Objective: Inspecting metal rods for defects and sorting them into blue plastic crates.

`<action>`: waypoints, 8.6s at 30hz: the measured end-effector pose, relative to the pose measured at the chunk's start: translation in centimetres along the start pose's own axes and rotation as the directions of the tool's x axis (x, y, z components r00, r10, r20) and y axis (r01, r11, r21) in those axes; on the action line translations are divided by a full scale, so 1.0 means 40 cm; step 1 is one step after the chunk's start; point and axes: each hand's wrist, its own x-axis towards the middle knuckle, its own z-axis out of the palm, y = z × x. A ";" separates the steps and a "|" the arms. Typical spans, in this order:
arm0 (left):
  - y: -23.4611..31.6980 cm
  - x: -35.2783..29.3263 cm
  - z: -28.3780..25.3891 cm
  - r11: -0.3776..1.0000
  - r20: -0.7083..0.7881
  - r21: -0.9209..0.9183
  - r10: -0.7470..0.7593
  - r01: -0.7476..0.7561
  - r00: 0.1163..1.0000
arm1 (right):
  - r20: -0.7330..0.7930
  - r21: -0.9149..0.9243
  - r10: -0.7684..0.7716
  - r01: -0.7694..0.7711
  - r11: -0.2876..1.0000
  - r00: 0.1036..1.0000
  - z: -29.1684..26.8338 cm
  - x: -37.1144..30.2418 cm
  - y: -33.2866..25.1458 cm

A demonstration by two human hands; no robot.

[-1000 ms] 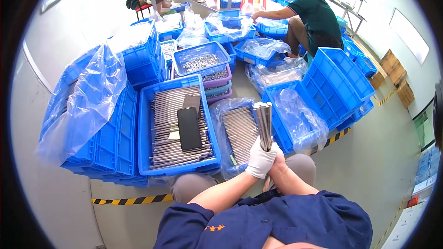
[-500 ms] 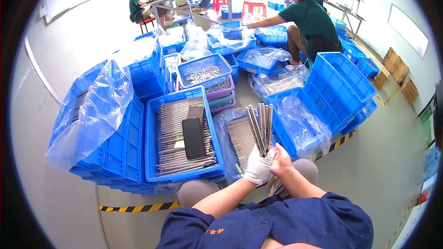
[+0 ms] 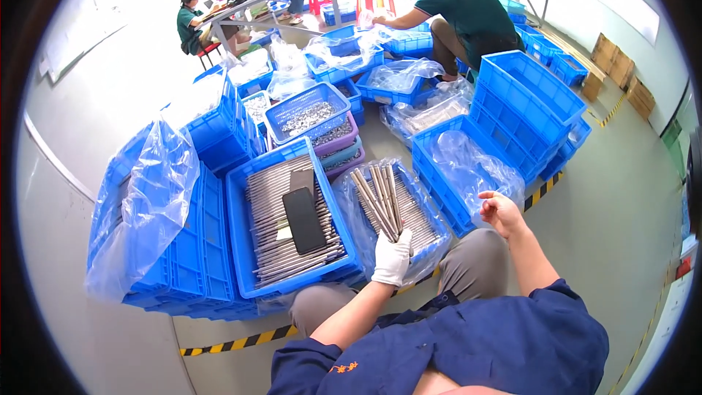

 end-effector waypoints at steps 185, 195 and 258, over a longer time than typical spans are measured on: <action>-0.101 0.019 -0.155 0.146 0.451 0.881 -0.549 -0.450 0.704 | -0.013 -0.074 -0.359 0.357 0.931 0.933 0.089 -0.043 -0.005; -0.365 0.207 -0.062 0.305 0.366 0.913 -0.314 -0.272 0.876 | 0.029 0.203 -0.387 0.374 0.905 0.921 0.187 0.049 -0.006; -0.708 1.068 -0.165 -0.426 0.155 0.892 -0.028 -0.152 0.988 | 0.547 0.312 0.362 -0.586 0.748 0.754 0.156 0.381 0.029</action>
